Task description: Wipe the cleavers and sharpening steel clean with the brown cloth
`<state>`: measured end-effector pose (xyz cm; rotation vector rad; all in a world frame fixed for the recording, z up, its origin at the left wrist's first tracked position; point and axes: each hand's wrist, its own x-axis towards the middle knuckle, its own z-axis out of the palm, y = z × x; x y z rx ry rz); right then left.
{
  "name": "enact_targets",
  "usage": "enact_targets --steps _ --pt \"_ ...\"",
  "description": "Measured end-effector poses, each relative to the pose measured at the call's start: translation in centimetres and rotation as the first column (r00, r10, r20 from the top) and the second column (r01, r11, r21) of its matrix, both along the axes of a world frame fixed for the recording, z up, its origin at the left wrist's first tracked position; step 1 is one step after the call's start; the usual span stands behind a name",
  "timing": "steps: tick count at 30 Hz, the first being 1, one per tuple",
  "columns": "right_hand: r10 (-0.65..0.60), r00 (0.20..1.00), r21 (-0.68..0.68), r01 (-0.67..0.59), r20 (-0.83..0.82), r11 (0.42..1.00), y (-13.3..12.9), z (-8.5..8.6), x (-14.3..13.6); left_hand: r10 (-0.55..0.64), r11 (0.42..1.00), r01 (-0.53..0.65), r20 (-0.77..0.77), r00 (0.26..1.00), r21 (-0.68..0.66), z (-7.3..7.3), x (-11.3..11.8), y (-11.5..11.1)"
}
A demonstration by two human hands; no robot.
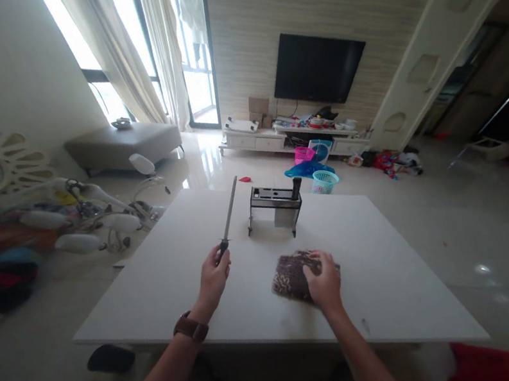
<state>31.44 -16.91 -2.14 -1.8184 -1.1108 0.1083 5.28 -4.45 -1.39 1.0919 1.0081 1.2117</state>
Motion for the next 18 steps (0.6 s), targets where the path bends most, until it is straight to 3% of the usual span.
enact_targets --steps 3,6,9,13,16,18 --pt "0.047 0.994 -0.099 -0.057 -0.104 0.993 -1.1 -2.3 -3.4 0.032 0.997 -0.025 -0.096 0.995 0.073 0.3 -0.1 -0.8" --pt "0.196 0.977 -0.169 -0.209 -0.086 0.963 -0.6 -1.3 -4.9 0.076 0.988 -0.045 -0.216 0.973 0.145 0.8 -0.1 -2.1" --pt "0.290 0.956 -0.171 -0.293 -0.047 0.941 -0.3 0.3 -4.6 0.173 0.971 -0.091 -0.388 0.905 0.220 1.9 0.1 -2.7" --pt "0.328 0.945 -0.238 -0.318 0.002 0.918 -1.0 1.2 -2.9 0.259 0.951 -0.062 -0.674 0.692 0.302 5.8 1.2 -1.0" --pt "0.287 0.958 -0.298 -0.274 0.001 0.914 -1.5 1.6 -2.1 0.264 0.940 0.062 -0.831 0.489 0.335 10.0 2.4 1.3" --pt "0.291 0.957 -0.305 -0.280 -0.011 0.910 -1.5 2.1 -1.9 0.258 0.933 0.165 -0.913 0.315 0.321 12.6 3.2 2.8"
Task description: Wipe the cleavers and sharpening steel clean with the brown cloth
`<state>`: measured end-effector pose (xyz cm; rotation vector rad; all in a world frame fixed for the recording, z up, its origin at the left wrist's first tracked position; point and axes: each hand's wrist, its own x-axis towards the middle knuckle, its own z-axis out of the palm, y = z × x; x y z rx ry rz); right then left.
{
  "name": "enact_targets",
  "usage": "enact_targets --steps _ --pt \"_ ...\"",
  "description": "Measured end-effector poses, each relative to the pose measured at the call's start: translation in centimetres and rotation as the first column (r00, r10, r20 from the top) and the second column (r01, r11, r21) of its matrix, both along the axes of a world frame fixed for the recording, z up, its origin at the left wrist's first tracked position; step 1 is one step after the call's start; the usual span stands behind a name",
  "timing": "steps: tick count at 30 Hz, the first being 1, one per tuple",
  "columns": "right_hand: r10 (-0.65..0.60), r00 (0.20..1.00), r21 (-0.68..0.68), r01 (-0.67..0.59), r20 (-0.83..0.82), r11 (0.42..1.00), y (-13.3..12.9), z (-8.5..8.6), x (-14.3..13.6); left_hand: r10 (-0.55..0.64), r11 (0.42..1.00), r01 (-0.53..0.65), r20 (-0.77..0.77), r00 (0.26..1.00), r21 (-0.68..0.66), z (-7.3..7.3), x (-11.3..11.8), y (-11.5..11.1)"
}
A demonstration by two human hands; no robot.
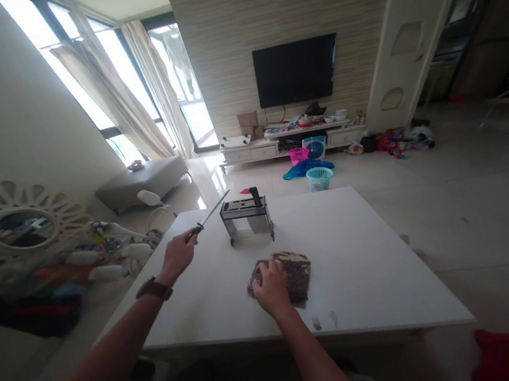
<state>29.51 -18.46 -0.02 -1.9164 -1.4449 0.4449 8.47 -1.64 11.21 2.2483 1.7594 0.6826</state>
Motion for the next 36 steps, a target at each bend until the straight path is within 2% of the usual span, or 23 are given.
enact_targets --steps 3,6,13,20,29,36 --pt "0.028 0.999 0.009 -0.028 -0.026 1.000 0.0 0.9 0.0 -0.053 0.997 0.066 -0.286 0.957 0.036 3.0 1.1 1.7" --pt "0.022 0.999 0.019 -0.021 -0.048 1.000 0.2 1.5 0.0 -0.116 0.985 0.163 -0.473 0.874 0.059 5.1 2.0 2.7" --pt "0.024 0.995 0.023 -0.022 -0.102 0.999 0.9 1.6 -0.2 -0.150 0.975 0.221 -0.628 0.763 0.036 8.2 3.8 3.3" --pt "0.042 0.992 0.004 -0.042 -0.122 0.999 1.5 1.8 -0.9 -0.155 0.965 0.260 -0.722 0.674 0.035 9.9 4.5 3.2" --pt "0.053 0.986 0.004 -0.053 -0.159 0.999 1.9 1.6 -1.2 -0.168 0.960 0.279 -0.745 0.645 0.026 11.4 5.3 3.9" --pt "0.058 0.982 0.001 -0.058 -0.180 0.998 2.0 1.5 -1.2 -0.171 0.959 0.285 -0.773 0.611 0.013 12.8 6.6 2.9"
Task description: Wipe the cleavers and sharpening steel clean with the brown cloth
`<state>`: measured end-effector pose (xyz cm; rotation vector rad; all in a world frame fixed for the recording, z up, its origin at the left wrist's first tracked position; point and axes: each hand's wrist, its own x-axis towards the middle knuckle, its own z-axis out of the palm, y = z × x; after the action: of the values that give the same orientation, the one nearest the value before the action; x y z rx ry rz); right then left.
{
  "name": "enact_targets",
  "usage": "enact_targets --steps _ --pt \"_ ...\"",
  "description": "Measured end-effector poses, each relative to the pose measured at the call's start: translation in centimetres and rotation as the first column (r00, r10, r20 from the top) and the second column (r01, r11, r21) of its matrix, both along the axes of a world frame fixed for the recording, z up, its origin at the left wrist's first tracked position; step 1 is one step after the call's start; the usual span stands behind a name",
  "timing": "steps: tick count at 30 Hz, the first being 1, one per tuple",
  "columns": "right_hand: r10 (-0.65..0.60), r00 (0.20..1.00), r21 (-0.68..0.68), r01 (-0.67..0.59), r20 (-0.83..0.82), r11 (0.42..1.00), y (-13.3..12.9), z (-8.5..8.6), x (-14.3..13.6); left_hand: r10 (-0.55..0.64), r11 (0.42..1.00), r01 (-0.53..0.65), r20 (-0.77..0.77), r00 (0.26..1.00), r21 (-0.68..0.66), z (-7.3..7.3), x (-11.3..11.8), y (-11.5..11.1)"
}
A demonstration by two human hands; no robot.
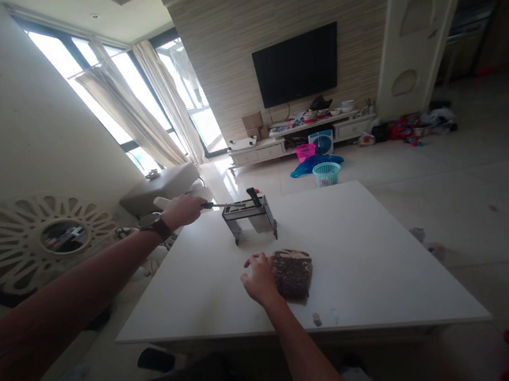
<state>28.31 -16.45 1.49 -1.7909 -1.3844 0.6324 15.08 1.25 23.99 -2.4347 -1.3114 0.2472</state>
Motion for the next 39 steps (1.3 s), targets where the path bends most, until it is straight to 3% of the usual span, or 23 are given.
enact_targets --steps 14,18,22,27,29,31,36,39 --pt "0.011 0.998 -0.042 -0.014 -0.066 0.999 0.1 0.1 -0.3 0.034 0.999 -0.034 0.025 0.999 -0.010 1.5 1.4 0.9" --pt "0.030 0.997 -0.045 -0.033 -0.067 0.998 0.0 0.2 -0.3 -0.038 0.999 0.038 0.013 0.999 -0.010 2.1 2.8 0.8" --pt "0.031 0.997 -0.035 -0.033 -0.073 0.999 -0.1 0.2 -0.4 -0.036 0.999 0.036 -0.016 0.999 -0.006 2.6 4.6 1.4" --pt "0.044 0.997 -0.027 -0.046 -0.071 0.999 -0.2 0.1 -0.8 -0.062 0.998 0.054 0.197 0.979 0.043 3.7 5.9 4.0" --pt "0.045 0.996 -0.024 -0.047 -0.071 0.999 -0.3 0.2 -0.8 -0.067 0.998 0.057 0.368 0.927 0.040 3.9 6.2 5.4" --pt "0.044 0.996 -0.021 -0.046 -0.080 0.999 -0.4 0.4 -0.8 -0.044 0.999 0.021 0.567 0.822 0.046 3.5 6.7 6.4" --pt "0.044 0.993 -0.015 -0.046 -0.112 0.999 -0.9 0.7 -0.7 0.081 0.991 -0.131 0.918 0.388 -0.032 0.7 8.6 7.8" --pt "0.029 0.992 -0.006 -0.030 -0.120 1.000 -1.2 0.7 -0.6 0.118 0.987 -0.139 0.964 0.238 -0.086 -1.6 10.1 9.0"
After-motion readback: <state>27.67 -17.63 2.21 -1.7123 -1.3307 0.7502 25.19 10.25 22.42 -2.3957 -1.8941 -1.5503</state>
